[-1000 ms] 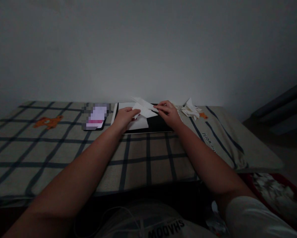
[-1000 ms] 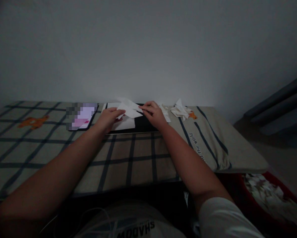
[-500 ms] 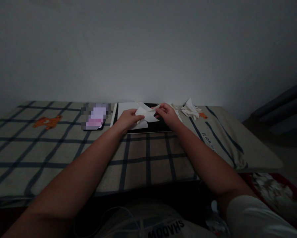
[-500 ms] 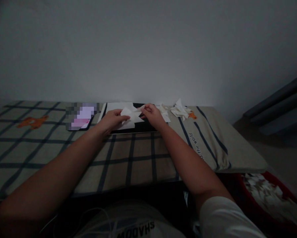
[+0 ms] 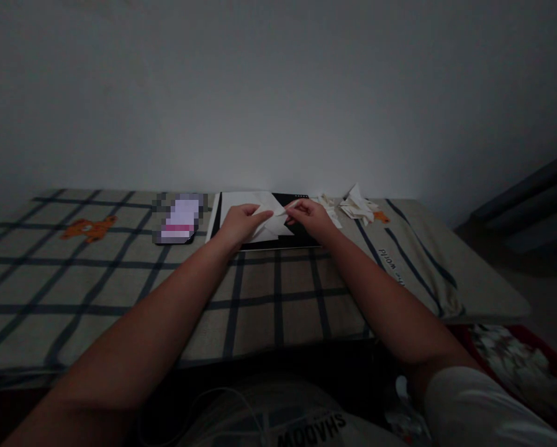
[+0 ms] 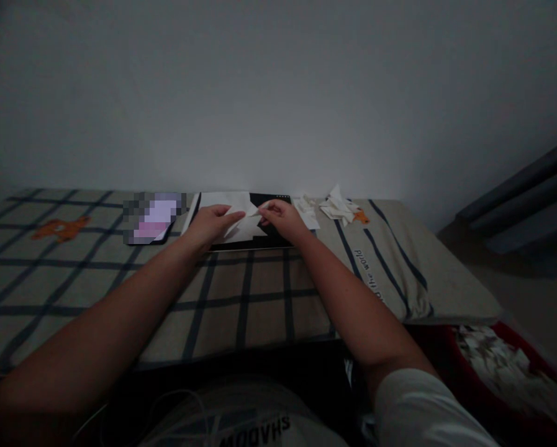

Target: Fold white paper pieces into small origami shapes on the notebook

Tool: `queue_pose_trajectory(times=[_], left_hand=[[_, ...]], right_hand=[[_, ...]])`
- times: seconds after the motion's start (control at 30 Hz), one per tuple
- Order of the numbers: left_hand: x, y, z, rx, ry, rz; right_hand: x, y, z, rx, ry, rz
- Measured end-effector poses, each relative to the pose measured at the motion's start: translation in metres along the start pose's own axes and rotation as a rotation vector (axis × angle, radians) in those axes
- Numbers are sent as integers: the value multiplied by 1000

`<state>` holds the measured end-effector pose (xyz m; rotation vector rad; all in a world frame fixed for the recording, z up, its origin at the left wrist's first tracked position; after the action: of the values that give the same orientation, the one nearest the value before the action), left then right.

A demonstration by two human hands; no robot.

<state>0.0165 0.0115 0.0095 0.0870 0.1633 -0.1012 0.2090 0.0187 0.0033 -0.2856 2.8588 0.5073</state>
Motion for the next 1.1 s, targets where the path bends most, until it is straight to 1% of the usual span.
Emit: queue_pose_trajectory(times=[0.13, 0.3, 0.43, 0.53, 0.6, 0.67, 0.73, 0.83, 0.97, 1.1], left_hand=[[0, -2, 3, 27, 89, -24], [3, -3, 3, 40, 138, -15], [5, -5, 3, 46, 178, -9], [4, -6, 3, 43, 193, 9], [4, -6, 3, 34, 180, 26], [3, -6, 4, 29, 164, 35], [2, -6, 5, 27, 155, 46], [2, -5, 5, 17, 147, 35], [3, -6, 6, 16, 185, 17], [3, -7, 8, 52, 227, 46]], right_hand=[[-3, -1, -2, 19, -118, 56], [1, 0, 4, 3, -115, 119], [6, -2, 5, -15, -170, 172], [8, -3, 2, -19, -159, 183], [9, -2, 0, 17, -103, 192], [9, -2, -2, 57, -37, 178], [10, -2, -2, 79, -2, 103], [10, -3, 1, 88, -32, -8], [9, -5, 6, 63, -110, -7], [7, -3, 7, 82, -117, -3]])
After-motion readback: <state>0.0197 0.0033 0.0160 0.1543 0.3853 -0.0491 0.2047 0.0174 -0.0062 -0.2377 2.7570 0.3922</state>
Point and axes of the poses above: each hand's wrist, its own y-axis towards the middle knuckle, its own x-axis out of the palm, z = x × y, the point moved 1 cm from there along y, towards the middle knuckle, and after that the axes turned 3 degrees about -y, right-handed, at the moved point
